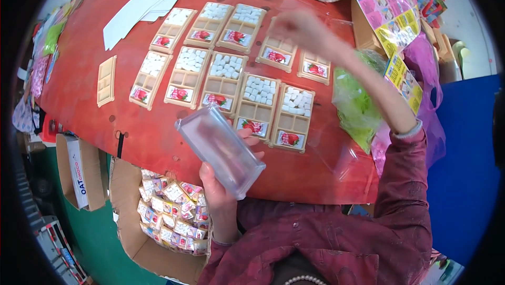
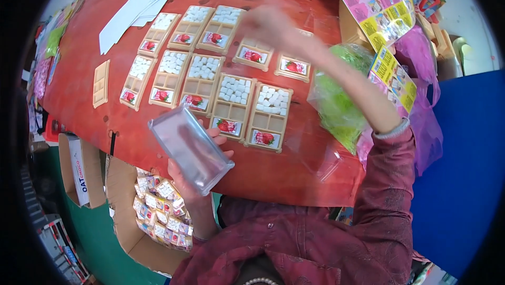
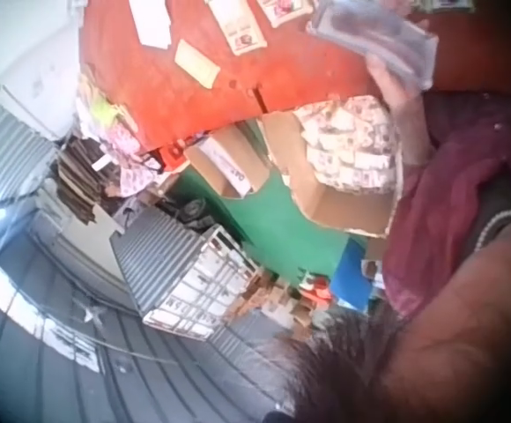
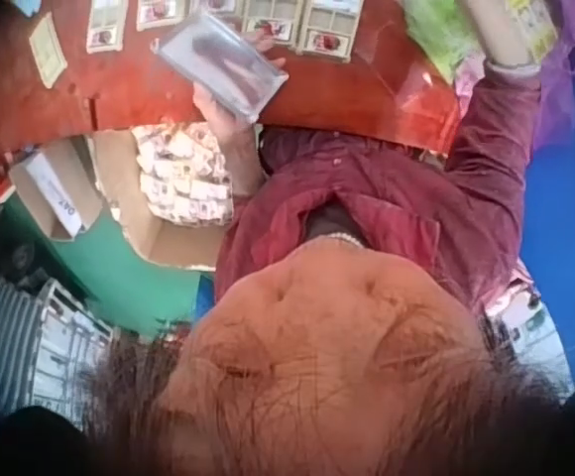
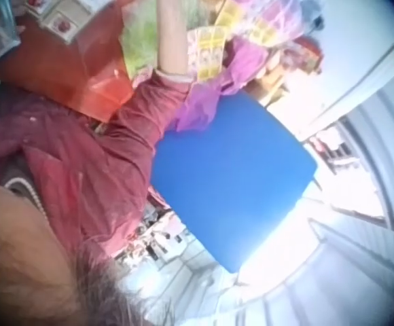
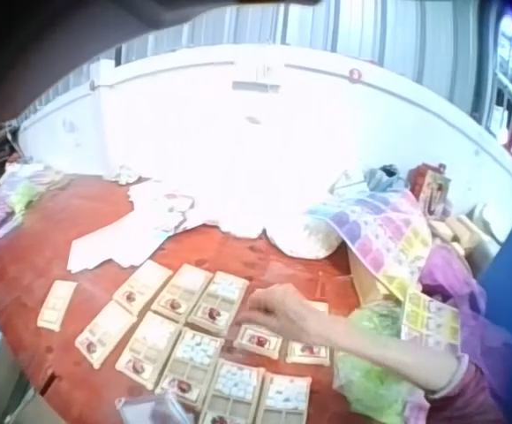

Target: Packaging small white blocks into plastic containers and applying labels.

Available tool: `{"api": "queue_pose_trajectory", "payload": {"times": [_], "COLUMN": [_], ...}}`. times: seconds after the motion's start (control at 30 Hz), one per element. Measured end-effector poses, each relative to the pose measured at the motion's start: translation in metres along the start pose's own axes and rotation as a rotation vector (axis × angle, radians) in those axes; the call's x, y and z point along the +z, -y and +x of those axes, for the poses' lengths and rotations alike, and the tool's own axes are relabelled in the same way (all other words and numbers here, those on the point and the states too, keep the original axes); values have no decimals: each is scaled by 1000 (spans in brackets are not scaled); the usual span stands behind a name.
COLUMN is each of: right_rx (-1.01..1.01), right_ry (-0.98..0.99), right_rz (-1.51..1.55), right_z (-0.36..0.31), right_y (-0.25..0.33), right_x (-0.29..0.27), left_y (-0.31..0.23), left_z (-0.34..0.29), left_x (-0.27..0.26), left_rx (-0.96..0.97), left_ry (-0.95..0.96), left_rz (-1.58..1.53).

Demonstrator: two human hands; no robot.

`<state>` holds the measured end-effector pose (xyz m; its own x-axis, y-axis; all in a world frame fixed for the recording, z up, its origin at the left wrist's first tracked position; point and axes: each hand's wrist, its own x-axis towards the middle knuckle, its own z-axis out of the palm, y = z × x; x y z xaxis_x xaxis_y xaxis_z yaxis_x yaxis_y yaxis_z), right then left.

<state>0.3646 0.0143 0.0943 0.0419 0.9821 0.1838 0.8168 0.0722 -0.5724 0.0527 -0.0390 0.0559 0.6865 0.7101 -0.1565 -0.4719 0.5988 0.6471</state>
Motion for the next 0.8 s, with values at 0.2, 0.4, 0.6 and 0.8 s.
{"api": "queue_pose_trajectory", "payload": {"times": [0.2, 0.4, 0.6, 0.8], "right_rx": [-85, 172, 402, 397], "right_ry": [589, 765, 807, 781], "right_rz": [620, 968, 1198, 1193], "right_z": [-55, -59, -60, -57], "right_y": [135, 129, 122, 124], "right_x": [36, 53, 50, 56], "left_y": [8, 11, 20, 11], "left_z": [-1, -8, 2, 1], "left_x": [6, 6, -7, -2], "left_rx": [-4, -62, -36, -29], "left_ry": [-36, -18, 6, -81], "left_rz": [151, -42, -119, -65]}}
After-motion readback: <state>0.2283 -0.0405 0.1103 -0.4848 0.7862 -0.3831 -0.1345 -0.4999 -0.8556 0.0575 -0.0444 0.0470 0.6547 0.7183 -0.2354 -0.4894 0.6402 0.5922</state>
